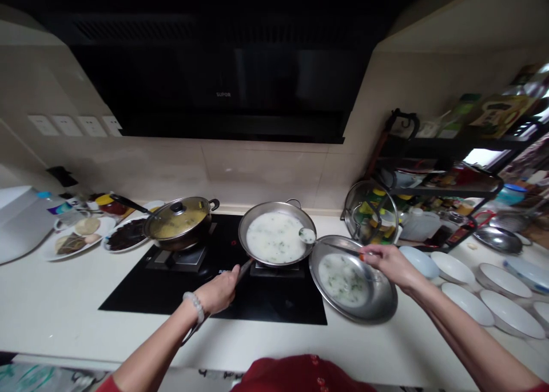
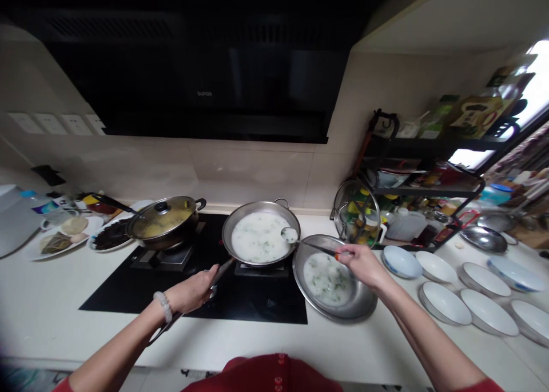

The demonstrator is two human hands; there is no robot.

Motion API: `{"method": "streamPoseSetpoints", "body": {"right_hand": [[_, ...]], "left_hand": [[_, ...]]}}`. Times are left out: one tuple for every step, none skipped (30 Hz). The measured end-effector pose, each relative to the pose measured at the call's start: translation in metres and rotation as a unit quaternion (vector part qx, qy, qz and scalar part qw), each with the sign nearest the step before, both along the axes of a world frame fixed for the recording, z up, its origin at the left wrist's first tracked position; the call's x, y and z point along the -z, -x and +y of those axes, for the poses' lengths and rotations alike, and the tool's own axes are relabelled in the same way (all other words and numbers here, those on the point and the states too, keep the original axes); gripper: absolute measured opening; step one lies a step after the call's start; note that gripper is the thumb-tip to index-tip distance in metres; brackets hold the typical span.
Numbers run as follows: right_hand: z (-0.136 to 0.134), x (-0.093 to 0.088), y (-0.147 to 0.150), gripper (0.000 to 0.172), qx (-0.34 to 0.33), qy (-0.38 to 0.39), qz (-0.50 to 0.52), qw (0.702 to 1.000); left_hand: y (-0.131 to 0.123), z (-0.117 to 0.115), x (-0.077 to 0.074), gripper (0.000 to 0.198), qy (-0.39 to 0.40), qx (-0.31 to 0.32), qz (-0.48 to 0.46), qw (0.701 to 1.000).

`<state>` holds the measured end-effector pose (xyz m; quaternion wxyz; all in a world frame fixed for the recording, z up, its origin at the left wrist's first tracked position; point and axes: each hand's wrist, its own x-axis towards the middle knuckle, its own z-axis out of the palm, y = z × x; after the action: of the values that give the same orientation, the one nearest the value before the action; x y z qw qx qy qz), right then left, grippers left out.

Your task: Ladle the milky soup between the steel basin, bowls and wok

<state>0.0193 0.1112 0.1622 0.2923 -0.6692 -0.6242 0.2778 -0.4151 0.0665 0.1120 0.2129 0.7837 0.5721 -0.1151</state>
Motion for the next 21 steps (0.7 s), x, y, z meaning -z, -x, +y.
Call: {"method": "streamPoseSetpoints", "body": {"right_hand": [[-0.005, 0.001, -0.012, 0.032, 0.008, 0.010, 0.017, 1.000], [-0.011, 0.003, -0.024, 0.033, 0.018, 0.017, 0.028, 0.999], [-0.016, 0.006, -0.037, 0.035, 0.032, 0.020, 0.030, 0.999], [-0.021, 0.011, -0.049, 0.035, 0.050, 0.019, 0.017, 0.998], [-0.026, 0.018, -0.059, 0.035, 0.066, 0.017, -0.008, 0.998], [-0.032, 0.026, -0.068, 0.033, 0.080, 0.017, -0.043, 0.996], [-0.038, 0.035, -0.075, 0.032, 0.092, 0.012, -0.088, 0.992], [-0.045, 0.045, -0.079, 0.032, 0.100, 0.007, -0.139, 0.985], [-0.052, 0.055, -0.081, 0.032, 0.104, 0.005, -0.190, 0.976], [-0.060, 0.066, -0.080, 0.034, 0.103, 0.004, -0.239, 0.965], [-0.069, 0.076, -0.077, 0.036, 0.095, 0.008, -0.283, 0.954], [-0.077, 0.086, -0.073, 0.037, 0.083, 0.010, -0.324, 0.942], [-0.086, 0.096, -0.069, 0.037, 0.071, 0.006, -0.363, 0.929], [-0.094, 0.104, -0.065, 0.037, 0.054, 0.000, -0.400, 0.915], [-0.101, 0.111, -0.061, 0.039, 0.036, -0.012, -0.431, 0.902], [-0.107, 0.116, -0.059, 0.043, 0.020, -0.025, -0.456, 0.890], [-0.111, 0.119, -0.058, 0.046, 0.009, -0.039, -0.472, 0.881], [-0.114, 0.121, -0.059, 0.048, 0.006, -0.050, -0.480, 0.876], [-0.114, 0.120, -0.060, 0.047, 0.015, -0.060, -0.480, 0.875], [-0.112, 0.117, -0.062, 0.044, 0.038, -0.069, -0.472, 0.878], [-0.108, 0.113, -0.064, 0.040, 0.069, -0.078, -0.452, 0.886]], "left_hand": [[0.000, 0.000, 0.000, 0.071, 0.000, 0.000, -0.001, 1.000], [0.000, 0.000, -0.001, 0.071, 0.001, 0.000, -0.003, 1.000], [0.000, 0.000, -0.001, 0.071, 0.002, 0.000, -0.007, 1.000], [0.000, 0.000, -0.001, 0.071, 0.002, -0.001, -0.011, 1.000], [-0.001, 0.000, -0.001, 0.071, 0.003, -0.002, -0.014, 1.000], [-0.001, 0.001, -0.002, 0.071, 0.004, -0.004, -0.014, 1.000], [-0.001, 0.001, -0.002, 0.071, 0.005, -0.005, -0.010, 1.000], [-0.001, 0.001, -0.002, 0.071, 0.007, -0.005, -0.005, 1.000], [-0.001, 0.001, -0.002, 0.071, 0.009, -0.004, 0.001, 1.000], [-0.001, 0.001, -0.002, 0.071, 0.010, -0.001, 0.005, 1.000], [-0.001, 0.001, -0.002, 0.071, 0.009, 0.002, 0.006, 1.000], [-0.001, 0.001, -0.002, 0.071, 0.008, 0.005, 0.005, 1.000], [-0.001, 0.001, -0.002, 0.071, 0.007, 0.006, 0.002, 1.000], [-0.001, 0.001, -0.002, 0.071, 0.007, 0.008, 0.000, 1.000], [0.000, 0.001, -0.001, 0.071, 0.006, 0.009, -0.001, 1.000], [0.000, 0.001, -0.001, 0.071, 0.005, 0.010, -0.002, 1.000], [0.000, 0.001, 0.000, 0.071, 0.004, 0.009, -0.002, 1.000], [0.000, 0.001, 0.000, 0.071, 0.004, 0.009, -0.003, 1.000], [0.000, 0.001, 0.000, 0.071, 0.005, 0.008, -0.005, 1.000], [0.000, 0.001, -0.001, 0.071, 0.007, 0.008, -0.007, 1.000], [0.000, 0.001, -0.001, 0.071, 0.009, 0.007, -0.008, 1.000]]}}
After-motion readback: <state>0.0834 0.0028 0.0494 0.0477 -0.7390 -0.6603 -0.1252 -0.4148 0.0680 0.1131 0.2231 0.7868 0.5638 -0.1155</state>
